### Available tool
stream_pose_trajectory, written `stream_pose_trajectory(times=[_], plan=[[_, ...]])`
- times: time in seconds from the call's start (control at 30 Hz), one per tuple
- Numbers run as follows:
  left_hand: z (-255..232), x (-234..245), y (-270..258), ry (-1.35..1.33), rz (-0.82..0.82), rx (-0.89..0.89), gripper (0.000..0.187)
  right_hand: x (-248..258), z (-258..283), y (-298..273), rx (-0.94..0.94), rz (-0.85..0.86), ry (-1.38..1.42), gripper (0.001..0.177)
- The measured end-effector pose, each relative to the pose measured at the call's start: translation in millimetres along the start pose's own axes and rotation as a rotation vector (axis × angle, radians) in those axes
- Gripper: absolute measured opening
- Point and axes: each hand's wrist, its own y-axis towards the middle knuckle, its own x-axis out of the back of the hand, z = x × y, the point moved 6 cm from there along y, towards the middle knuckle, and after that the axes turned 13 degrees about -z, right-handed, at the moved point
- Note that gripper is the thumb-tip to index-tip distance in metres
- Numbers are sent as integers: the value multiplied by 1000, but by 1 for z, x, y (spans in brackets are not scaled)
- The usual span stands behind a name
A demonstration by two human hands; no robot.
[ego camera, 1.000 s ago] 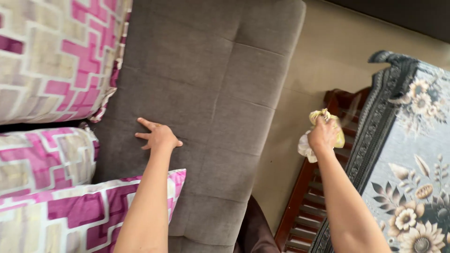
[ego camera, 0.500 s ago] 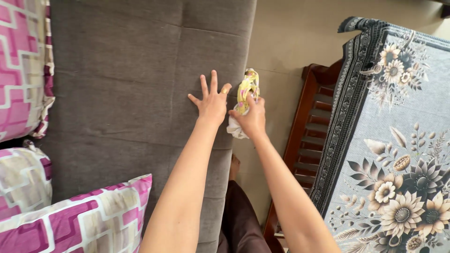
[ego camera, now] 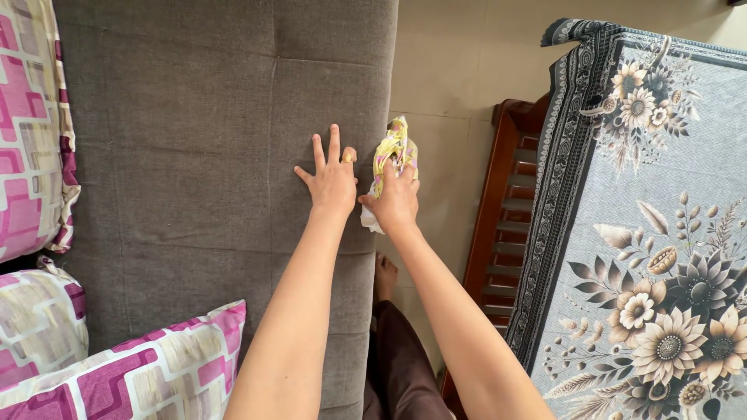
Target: The person wipes the surface of a gray sofa using a yellow cloth, moving patterned pillows aside to reach different sections. They then move to a nearby bed and wipe the dark wooden headboard with the same cloth.
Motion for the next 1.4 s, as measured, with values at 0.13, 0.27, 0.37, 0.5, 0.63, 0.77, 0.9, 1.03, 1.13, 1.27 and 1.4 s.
stream_pose_trajectory(times=[0.13, 0.27, 0.37, 0.5, 0.63, 0.77, 0.9, 1.03, 1.13, 1.27, 1.4], plan=[[1, 0, -1, -4, 4, 18, 44, -6, 6, 0, -20, 12, -60, 98], [0, 3, -1, -2, 22, 21, 51, -8, 11, 2, -9, 4, -87, 100], [-3, 8, -1, 32, 72, 34, 51, -9, 15, 4, -16, 16, -112, 102], [-5, 4, 4, 115, 158, 60, 47, -9, 16, 4, -13, 11, -138, 103], [-1, -8, 7, 87, 45, 36, 43, -11, 16, 4, -13, 10, -146, 103], [3, -10, 2, 14, -34, 13, 46, -15, 13, 4, -32, 8, -145, 104], [-2, 2, -2, 18, 44, 20, 35, -16, 13, 5, -45, 7, -141, 105], [8, 17, -10, -49, -70, 18, 61, -8, 12, 3, -13, -23, -127, 105], [51, 27, -19, -210, -321, 116, 87, -5, 10, -1, -17, -74, -94, 105], [165, 49, -32, -223, -718, 343, 85, -6, 13, -3, 19, -107, -140, 101], [236, 56, -22, -270, -521, 609, 79, -8, 16, -1, 45, -106, -204, 98]])
